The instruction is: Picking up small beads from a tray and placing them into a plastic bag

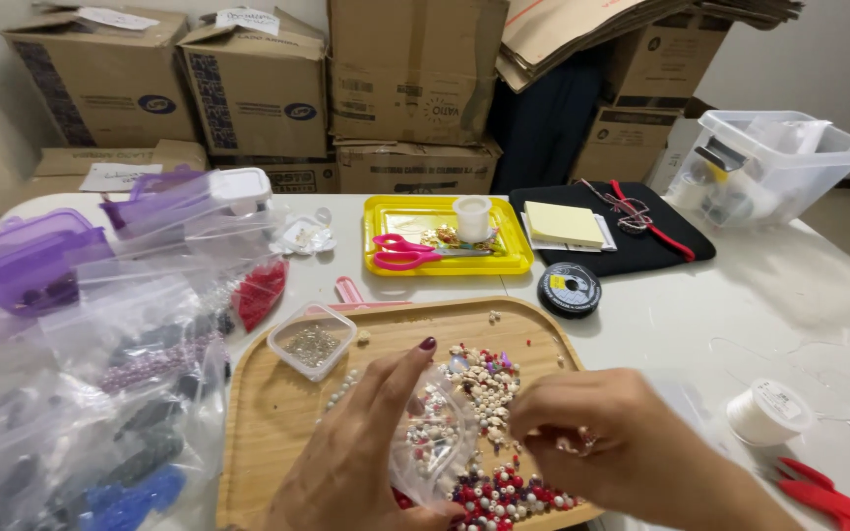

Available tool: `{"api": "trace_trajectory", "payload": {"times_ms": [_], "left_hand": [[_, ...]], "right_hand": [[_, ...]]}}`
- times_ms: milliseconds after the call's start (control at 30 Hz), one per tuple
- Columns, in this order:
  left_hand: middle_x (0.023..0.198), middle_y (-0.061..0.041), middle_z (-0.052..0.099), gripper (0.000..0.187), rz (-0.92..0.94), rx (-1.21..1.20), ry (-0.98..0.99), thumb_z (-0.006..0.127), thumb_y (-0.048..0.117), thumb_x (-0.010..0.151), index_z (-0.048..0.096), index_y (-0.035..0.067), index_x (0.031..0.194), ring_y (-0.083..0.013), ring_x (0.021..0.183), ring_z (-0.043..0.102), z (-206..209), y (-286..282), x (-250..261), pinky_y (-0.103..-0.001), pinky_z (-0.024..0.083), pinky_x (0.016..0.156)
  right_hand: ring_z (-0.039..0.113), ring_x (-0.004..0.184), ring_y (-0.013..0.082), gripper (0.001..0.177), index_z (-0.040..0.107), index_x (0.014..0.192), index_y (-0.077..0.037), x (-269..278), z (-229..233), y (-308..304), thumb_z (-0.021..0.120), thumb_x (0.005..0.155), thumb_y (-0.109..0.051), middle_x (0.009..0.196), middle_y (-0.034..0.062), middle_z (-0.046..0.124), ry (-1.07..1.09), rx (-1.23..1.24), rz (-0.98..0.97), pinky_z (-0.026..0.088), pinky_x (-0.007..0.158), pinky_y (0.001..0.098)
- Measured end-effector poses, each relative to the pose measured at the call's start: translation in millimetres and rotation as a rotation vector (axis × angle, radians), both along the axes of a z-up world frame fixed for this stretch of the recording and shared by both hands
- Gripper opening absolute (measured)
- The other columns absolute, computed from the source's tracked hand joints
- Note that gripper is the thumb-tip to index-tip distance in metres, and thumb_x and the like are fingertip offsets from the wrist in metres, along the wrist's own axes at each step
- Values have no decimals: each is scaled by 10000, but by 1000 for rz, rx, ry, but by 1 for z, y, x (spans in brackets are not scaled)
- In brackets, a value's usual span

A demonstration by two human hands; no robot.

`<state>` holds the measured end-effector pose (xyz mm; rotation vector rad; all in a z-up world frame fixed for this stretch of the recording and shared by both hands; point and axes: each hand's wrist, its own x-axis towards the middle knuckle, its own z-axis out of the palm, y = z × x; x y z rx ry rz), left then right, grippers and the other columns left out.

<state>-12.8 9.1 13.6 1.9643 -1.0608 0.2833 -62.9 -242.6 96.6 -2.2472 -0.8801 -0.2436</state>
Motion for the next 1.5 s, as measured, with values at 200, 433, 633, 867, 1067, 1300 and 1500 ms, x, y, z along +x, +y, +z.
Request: {"api": "trace_trajectory", "payload": {"times_ms": [200, 433, 633, 867, 1067, 1300, 1500], "left_hand": [[1447, -219, 476, 1254, -5, -11, -58, 983, 341, 567, 277, -8, 1542, -409, 1265, 553, 8, -2, -2, -536, 501, 998], [1486, -237, 468, 1240, -29, -21, -14, 979, 283, 619, 221, 48, 1571, -424, 1238, 572, 10, 2, -3, -552, 522, 968], [1481, -129, 474, 1339, 16, 17, -25, 1072, 349, 571, 230, 90, 1579, -263, 929, 719, -7, 0, 4, -488, 591, 769], [1389, 14, 540, 1156, 166, 112, 87, 702, 800, 657, 262, 272, 1586, -153, 857, 749, -23, -1, 7, -355, 587, 562], [1322, 76, 597, 1004, 330, 50, 5, 605, 827, 689, 407, 305, 1523, -96, 805, 762, -18, -11, -3, -302, 530, 486], [1488, 34, 496, 1091, 180, 118, 134, 570, 869, 690, 308, 284, 1573, -136, 931, 778, -13, 0, 1, -358, 602, 593], [1493, -54, 504, 982, 117, 72, 37, 746, 608, 805, 313, 173, 1571, -203, 858, 750, -11, 0, 1, -425, 570, 696]], "right_hand": [[654, 659, 281, 92, 658, 860, -144, 23, -22, 45, 591, 894, -91, 811, 38, 640, -296, -372, 33, 484, 531, 415], [696, 591, 78, 139, 792, 975, -133, 9, -7, -10, 741, 846, -144, 866, -16, 763, -184, -43, -226, 573, 520, 216], [745, 660, 91, 82, 915, 750, -60, 10, -24, -100, 849, 748, -11, 720, 23, 888, 224, 15, -633, 566, 606, 235], [756, 715, 27, 104, 863, 811, -310, 15, -46, -100, 793, 796, -234, 816, -172, 809, 476, -604, -516, 568, 712, 199], [748, 677, 57, 71, 856, 787, -284, 22, -60, -101, 815, 788, -227, 763, -134, 785, 405, -487, -463, 560, 655, 233], [777, 673, 53, 49, 853, 769, -243, 18, -56, -85, 890, 782, -212, 741, -95, 793, 556, -435, -259, 605, 636, 215], [903, 592, 10, 183, 903, 723, -204, 17, -65, -97, 791, 708, -60, 735, -89, 867, 608, -311, -361, 706, 552, 168]]}}
